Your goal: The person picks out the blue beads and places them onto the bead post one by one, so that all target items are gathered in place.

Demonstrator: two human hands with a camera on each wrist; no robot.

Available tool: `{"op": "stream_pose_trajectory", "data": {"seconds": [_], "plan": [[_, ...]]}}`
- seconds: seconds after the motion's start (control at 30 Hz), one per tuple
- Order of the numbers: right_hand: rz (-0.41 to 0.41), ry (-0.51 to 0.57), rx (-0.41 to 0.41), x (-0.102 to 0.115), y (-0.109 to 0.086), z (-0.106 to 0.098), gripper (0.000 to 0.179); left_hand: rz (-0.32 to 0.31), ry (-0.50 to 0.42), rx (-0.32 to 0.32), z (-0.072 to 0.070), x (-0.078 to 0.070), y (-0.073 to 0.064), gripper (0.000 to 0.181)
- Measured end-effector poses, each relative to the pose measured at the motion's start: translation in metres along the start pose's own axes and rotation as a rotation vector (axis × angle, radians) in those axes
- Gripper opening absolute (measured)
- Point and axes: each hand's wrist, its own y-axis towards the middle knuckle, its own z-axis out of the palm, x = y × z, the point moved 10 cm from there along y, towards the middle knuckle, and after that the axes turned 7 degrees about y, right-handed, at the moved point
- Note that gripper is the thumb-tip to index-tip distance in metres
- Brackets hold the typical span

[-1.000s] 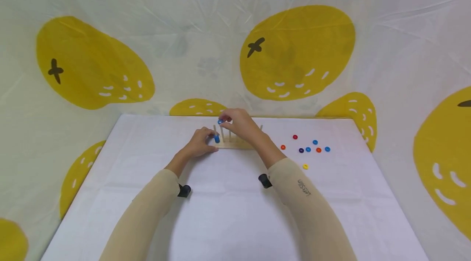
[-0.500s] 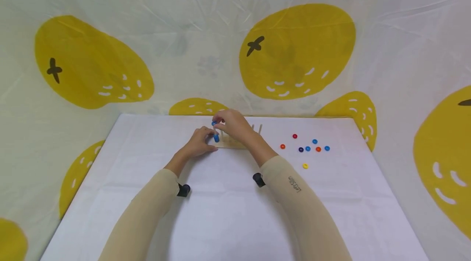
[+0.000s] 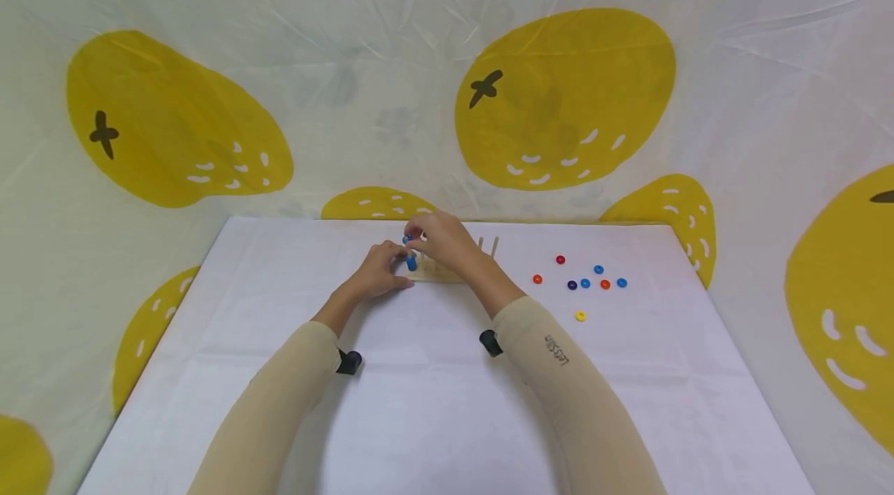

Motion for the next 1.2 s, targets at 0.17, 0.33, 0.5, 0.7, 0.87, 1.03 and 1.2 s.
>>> {"op": "stream_pose_trajectory", "data": {"seconds": [0.17,0.33,0.5,0.7,0.87,1.03,1.2], "plan": [[0.018,-0.003,0.011,-0.001,0.0,0.001,0.02,-0.004,0.005,0.007,0.0,0.0,0.0,0.054],[0.013,-0.014,0.01,0.0,-0.002,-0.001,0.019,-0.003,0.011,0.004,0.0,-0.001,-0.001,0.054],[0.019,-0.015,0.004,-0.001,-0.004,-0.005,0.02,-0.012,0.01,0.0,-0.001,-0.001,-0.001,0.057],[0.009,0.016,-0.012,-0.002,-0.01,-0.014,0.023,-0.02,0.011,-0.002,0.0,-0.001,0.0,0.06],[0.001,0.014,-0.031,-0.002,-0.019,-0.023,0.023,-0.024,0.033,0.003,0.001,0.001,0.002,0.061],[-0.003,0.006,-0.06,-0.007,-0.032,-0.036,0.026,-0.024,0.051,0.004,0.003,0.003,0.003,0.063],[0.01,0.007,-0.107,-0.017,-0.052,-0.054,0.029,-0.032,0.027,0.009,0.005,0.004,0.003,0.064]]}}
